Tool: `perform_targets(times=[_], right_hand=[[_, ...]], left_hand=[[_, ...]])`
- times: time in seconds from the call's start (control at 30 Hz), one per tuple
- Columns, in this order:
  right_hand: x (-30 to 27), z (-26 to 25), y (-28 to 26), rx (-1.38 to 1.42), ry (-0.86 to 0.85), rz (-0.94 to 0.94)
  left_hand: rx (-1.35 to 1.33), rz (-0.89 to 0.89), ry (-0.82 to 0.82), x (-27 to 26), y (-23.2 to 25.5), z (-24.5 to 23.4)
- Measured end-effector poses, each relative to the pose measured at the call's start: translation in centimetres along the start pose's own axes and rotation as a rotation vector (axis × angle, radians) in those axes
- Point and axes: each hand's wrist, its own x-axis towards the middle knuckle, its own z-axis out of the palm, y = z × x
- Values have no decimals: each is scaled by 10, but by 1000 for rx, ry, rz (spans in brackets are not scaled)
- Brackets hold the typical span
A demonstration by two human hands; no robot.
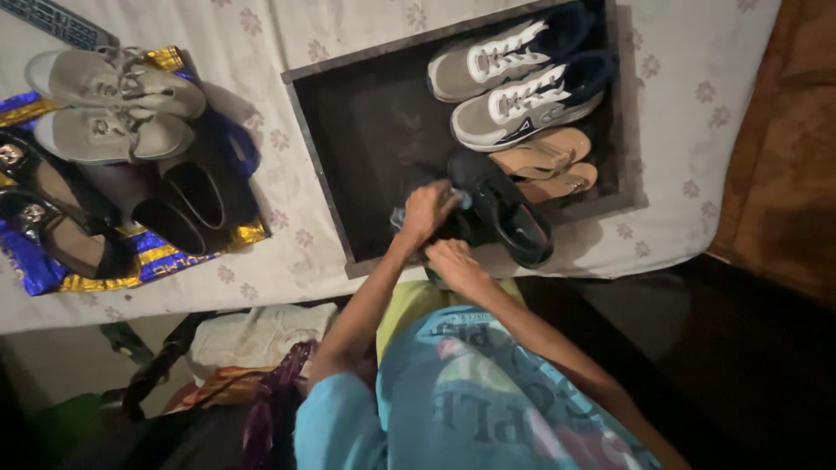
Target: The person wipes several pairs of shoes on a shelf using a cloth. They handle black shoes, white sneakers, and brown sandals one at a time, rubbing the surfaces and soles before placing them back.
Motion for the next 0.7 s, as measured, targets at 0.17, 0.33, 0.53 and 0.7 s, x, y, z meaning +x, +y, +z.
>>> perform_targets(times=[0.17,0.33,0.53,0.7], right_hand=[[-5,-7,-6,55,257,-157],[-6,-12,5,7,24,-27],[-5,-21,-1,48,23,-47],[-9,-30,3,110,226,-122]], left_hand=[[377,-201,-65,30,-44,-6],[198,-66,-24,-6,6,-3],[290,-258,51,17,-15,-17],[241,-322,304,-18,1,-14]])
